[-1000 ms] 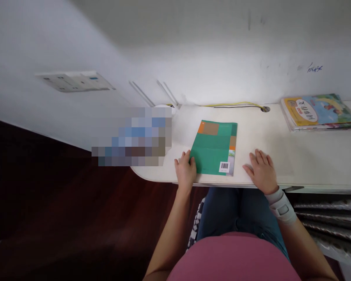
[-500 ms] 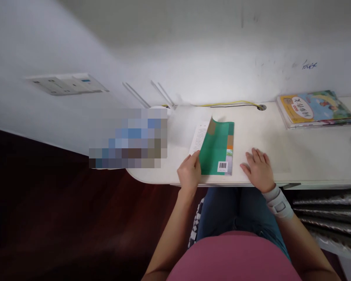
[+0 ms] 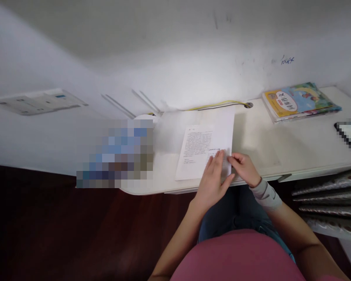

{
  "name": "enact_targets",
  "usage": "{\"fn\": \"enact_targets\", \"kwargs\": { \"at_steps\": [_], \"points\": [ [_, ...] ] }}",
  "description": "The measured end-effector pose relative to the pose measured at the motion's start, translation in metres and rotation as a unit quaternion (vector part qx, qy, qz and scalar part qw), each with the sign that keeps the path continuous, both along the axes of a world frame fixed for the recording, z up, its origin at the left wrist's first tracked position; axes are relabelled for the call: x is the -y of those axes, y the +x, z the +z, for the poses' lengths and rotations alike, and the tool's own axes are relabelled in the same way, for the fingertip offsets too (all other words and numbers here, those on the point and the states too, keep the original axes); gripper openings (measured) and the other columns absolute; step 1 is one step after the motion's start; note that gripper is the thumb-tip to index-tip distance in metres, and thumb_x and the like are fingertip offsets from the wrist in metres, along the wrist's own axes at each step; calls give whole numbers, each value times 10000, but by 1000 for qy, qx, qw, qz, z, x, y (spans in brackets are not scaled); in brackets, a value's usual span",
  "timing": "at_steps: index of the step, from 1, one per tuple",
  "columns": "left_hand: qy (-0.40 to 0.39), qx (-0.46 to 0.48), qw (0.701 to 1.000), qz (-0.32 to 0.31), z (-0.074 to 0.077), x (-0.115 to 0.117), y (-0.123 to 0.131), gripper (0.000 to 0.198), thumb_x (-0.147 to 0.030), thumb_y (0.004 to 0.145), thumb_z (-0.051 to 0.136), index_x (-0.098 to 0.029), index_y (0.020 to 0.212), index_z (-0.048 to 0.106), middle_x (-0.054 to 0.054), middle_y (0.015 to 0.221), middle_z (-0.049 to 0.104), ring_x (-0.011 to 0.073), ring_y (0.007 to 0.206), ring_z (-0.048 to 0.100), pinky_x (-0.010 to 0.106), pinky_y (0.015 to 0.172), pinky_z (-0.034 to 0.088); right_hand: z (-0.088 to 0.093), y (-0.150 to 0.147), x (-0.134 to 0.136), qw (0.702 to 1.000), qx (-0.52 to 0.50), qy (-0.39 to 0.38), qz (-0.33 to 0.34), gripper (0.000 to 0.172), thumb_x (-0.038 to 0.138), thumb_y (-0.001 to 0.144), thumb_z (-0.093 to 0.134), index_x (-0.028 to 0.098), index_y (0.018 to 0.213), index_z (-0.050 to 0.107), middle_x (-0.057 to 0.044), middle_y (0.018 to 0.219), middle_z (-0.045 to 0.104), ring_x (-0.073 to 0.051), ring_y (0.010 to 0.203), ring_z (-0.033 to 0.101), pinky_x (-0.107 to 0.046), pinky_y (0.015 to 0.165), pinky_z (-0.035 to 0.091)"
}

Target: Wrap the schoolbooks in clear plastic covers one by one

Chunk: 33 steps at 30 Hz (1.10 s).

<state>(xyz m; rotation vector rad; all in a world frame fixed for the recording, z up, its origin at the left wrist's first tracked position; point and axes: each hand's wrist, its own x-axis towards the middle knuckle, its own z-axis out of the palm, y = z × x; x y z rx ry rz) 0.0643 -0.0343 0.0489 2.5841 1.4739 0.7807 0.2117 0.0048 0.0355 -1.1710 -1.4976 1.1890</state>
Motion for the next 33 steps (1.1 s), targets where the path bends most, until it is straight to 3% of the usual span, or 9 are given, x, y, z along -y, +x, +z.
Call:
{"fn": "enact_targets", "kwargs": {
  "at_steps": [2,4,7,9,13,16,23,33],
  "points": [
    [-11,-73,997,10,1,-5,-7,658,-444,927,444,-209,1496,212,142,1515,335,350,1422,209,614,1090,281,-4,6,-5,1000,22,6,-20,350,468,859,481,186,664,550,33,571,503,-118,548,463,-249,536,391],
    [-13,-138,990,16,-2,-13,-8,612,-486,902,474,-270,1458,332,107,1534,305,394,1420,175,640,1076,267,-9,17,-8,991,118,49,-38,360,447,884,444,189,655,549,18,567,514,-130,549,475,-258,545,390],
    [-16,-184,983,25,-14,-25,1,597,-538,869,500,-285,1406,435,105,1528,320,424,1405,199,635,1070,270,-19,41,-11,934,303,146,-120,324,372,913,420,184,728,608,-50,672,612,-178,660,560,-300,652,440],
    [-17,-188,981,49,-24,-31,12,569,-550,870,488,-279,1370,487,113,1511,352,439,1395,215,650,1063,258,-26,60,-11,893,369,200,-165,302,324,932,399,172,879,655,-107,851,674,-217,826,607,-342,771,470],
    [-15,-182,982,50,-38,-37,32,481,-506,907,451,-283,1324,537,113,1475,413,428,1390,241,676,1064,211,-41,91,-6,854,441,248,-124,353,325,952,392,171,1158,634,-167,1248,602,-269,1185,529,-435,972,431],
    [-15,-171,985,18,-43,-39,43,451,-480,916,450,-288,1312,549,109,1447,454,412,1378,286,689,1066,187,-49,100,-1,831,497,237,-75,402,421,929,451,209,1233,606,-168,1386,502,-310,1313,418,-509,1030,375],
    [-25,-132,991,-2,-43,-41,56,400,-382,906,511,-317,1298,562,125,1401,503,421,1321,388,726,1016,240,-49,105,-2,826,511,239,-12,513,474,909,479,146,1297,549,-211,1413,463,-319,1351,373,-519,1049,372],
    [-36,-125,991,-3,-44,-42,67,401,-402,913,490,-305,1295,571,136,1408,494,437,1325,371,739,1015,215,-45,108,0,826,509,243,0,597,493,931,405,60,1333,492,-242,1426,432,-311,1355,372,-484,1086,346]
  ]
}}
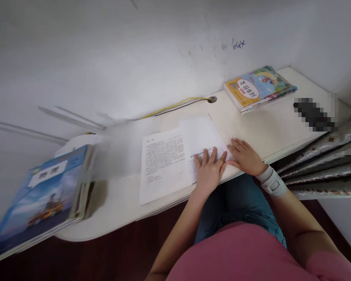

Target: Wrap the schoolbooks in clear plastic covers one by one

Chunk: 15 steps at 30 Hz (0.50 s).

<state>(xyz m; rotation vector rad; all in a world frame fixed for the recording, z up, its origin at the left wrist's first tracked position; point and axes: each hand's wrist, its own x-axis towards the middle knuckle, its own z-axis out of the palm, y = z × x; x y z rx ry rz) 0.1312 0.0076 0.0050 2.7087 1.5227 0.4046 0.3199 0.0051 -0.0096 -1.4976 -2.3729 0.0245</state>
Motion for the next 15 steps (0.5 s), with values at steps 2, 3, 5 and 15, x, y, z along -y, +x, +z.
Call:
{"fn": "enact_targets", "kwargs": {
  "at_steps": [2,3,5,15],
  "points": [
    [5,-8,1000,-7,-1,0,3,411,-410,922,467,-299,1306,562,140,1411,489,443,1320,375,739,1008,227,1,-1,0,1000,2,-1,-2,604,497,929,409,64,1343,484,-241,1429,429,-312,1359,365,-483,1091,335],
    [8,-13,1000,-9,-1,1,3,413,-410,925,459,-296,1310,559,141,1411,489,445,1316,380,737,1004,236,1,-2,0,1000,2,-2,-4,608,500,927,414,70,1353,476,-239,1432,426,-312,1361,362,-486,1091,333],
    [12,-19,1000,-11,0,3,3,411,-404,929,454,-291,1309,560,144,1405,495,447,1305,395,733,998,251,0,-2,0,1000,-1,-7,-8,618,509,921,424,92,1377,452,-229,1440,419,-308,1367,353,-494,1089,331],
    [-1,-19,1000,-8,2,11,4,418,-389,921,472,-260,1310,558,129,1399,506,431,1304,404,715,1012,265,-3,-6,-1,999,-33,-11,-17,711,583,890,426,74,1386,436,-238,1445,408,-315,1376,334,-497,1104,311]
  ]
}}
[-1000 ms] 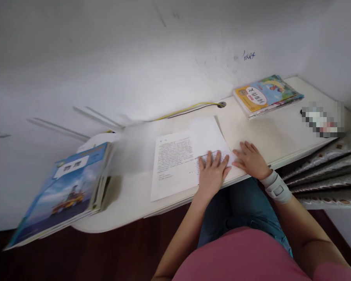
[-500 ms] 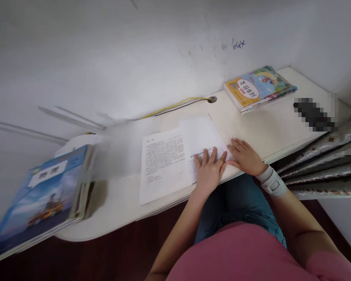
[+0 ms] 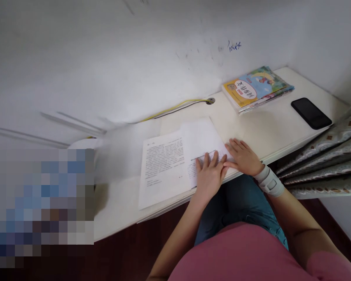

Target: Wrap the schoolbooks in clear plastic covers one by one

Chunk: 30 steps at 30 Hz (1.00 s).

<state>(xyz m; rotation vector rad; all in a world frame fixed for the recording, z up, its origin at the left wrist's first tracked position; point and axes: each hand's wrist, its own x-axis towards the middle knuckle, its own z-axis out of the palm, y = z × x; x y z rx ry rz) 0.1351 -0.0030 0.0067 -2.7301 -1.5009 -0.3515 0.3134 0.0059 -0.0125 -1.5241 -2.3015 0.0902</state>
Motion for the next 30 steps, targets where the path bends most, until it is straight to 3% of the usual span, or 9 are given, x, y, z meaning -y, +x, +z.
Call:
{"fn": "enact_targets", "kwargs": {
  "at_steps": [6,9,13,16,18,22,24,27,30],
  "points": [
    [7,22,1000,-19,-6,-7,5,430,-379,931,452,-242,1329,538,135,1418,482,419,1329,375,699,1019,279,5,21,1,987,-151,38,-39,505,447,945,383,157,1345,490,-166,1384,506,-231,1312,439,-432,1061,395],
    [21,36,999,-28,-10,-9,3,422,-361,929,454,-237,1322,547,134,1405,498,417,1329,376,679,1029,283,5,68,4,971,-124,93,-181,433,404,947,375,157,1239,576,-175,1312,561,-254,1266,479,-467,1047,386],
    [39,44,997,-40,-13,-11,1,420,-361,923,460,-217,1303,566,148,1386,515,420,1322,385,671,1031,288,3,149,12,909,4,129,-396,426,415,913,416,148,1189,600,-206,1375,488,-345,1301,404,-606,1034,292],
    [52,40,997,-42,-14,-11,2,414,-361,925,456,-220,1298,570,146,1380,522,409,1321,392,663,1031,298,3,195,15,863,49,124,-488,442,428,893,434,130,1171,603,-227,1412,432,-378,1318,353,-643,1026,244],
    [59,38,997,-39,-14,-11,2,411,-358,925,455,-227,1298,568,141,1378,525,396,1324,394,655,1035,302,2,214,13,853,60,102,-509,461,445,884,444,116,1164,605,-242,1413,421,-389,1317,344,-647,1017,244],
    [68,42,996,-40,-14,-11,1,405,-358,924,457,-224,1285,580,141,1362,541,400,1312,410,649,1024,323,5,226,8,858,44,70,-507,457,458,882,459,126,1154,618,-239,1416,421,-399,1315,349,-672,1000,251],
    [69,41,996,-41,-14,-12,1,402,-361,922,462,-220,1278,587,139,1359,544,409,1301,420,644,1019,334,9,220,6,876,13,77,-477,419,439,886,466,130,1106,645,-227,1392,453,-380,1300,386,-642,1014,279],
    [66,36,996,-38,-13,-11,2,401,-359,919,467,-218,1274,589,136,1360,544,411,1299,422,640,1018,336,15,186,1,932,-48,101,-345,389,401,906,447,123,1086,651,-211,1312,537,-301,1246,476,-505,1028,373],
    [60,31,997,-31,-13,-9,4,403,-364,922,462,-218,1276,587,130,1362,543,408,1304,417,636,1026,329,16,122,-6,977,-79,79,-183,408,398,930,412,126,1147,623,-194,1241,600,-258,1174,545,-442,998,433]
  ]
}}
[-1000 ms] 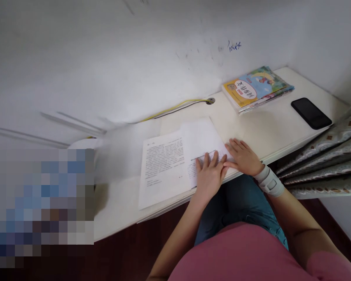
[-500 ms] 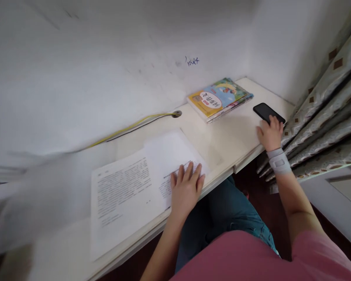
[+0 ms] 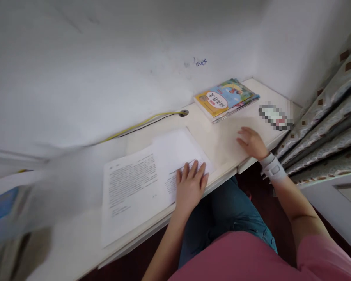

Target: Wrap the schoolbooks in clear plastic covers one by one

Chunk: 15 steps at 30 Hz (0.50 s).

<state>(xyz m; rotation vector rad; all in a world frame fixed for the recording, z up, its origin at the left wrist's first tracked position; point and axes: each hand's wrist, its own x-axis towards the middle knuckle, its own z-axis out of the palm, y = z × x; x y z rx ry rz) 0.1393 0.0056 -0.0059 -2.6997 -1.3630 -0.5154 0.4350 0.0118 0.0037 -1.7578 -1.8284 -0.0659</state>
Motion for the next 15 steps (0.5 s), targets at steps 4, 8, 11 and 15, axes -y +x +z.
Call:
{"fn": "enact_targets", "kwargs": {
  "at_steps": [4,8,11,15],
  "points": [
    [-35,-14,999,-11,6,-2,-4,448,-375,937,427,-147,1301,553,146,1364,537,376,1306,427,555,1034,375,-5,-92,-3,983,80,-51,159,431,384,934,432,159,1280,557,-174,1397,491,-284,1295,445,-483,1040,381],
    [-101,-65,989,-87,25,-24,-19,456,-343,962,366,-90,1307,521,167,1346,550,276,1264,502,410,1026,425,-10,-129,-2,975,132,-77,159,428,384,946,413,198,1305,551,-167,1427,461,-315,1326,405,-543,1062,315],
    [-146,-114,977,-103,43,-52,-24,459,-358,970,348,-109,1321,505,163,1354,545,243,1247,520,385,1035,411,-11,-127,-2,975,138,-80,155,416,374,948,413,211,1301,559,-159,1431,459,-297,1329,403,-521,1070,305],
    [-147,-176,973,-24,54,-85,-15,655,-523,931,374,-79,1412,391,226,1507,303,368,1409,235,551,1116,220,-11,-123,-2,974,149,-83,149,415,371,948,408,219,1306,556,-148,1438,455,-287,1335,397,-510,1075,295]
  ]
}}
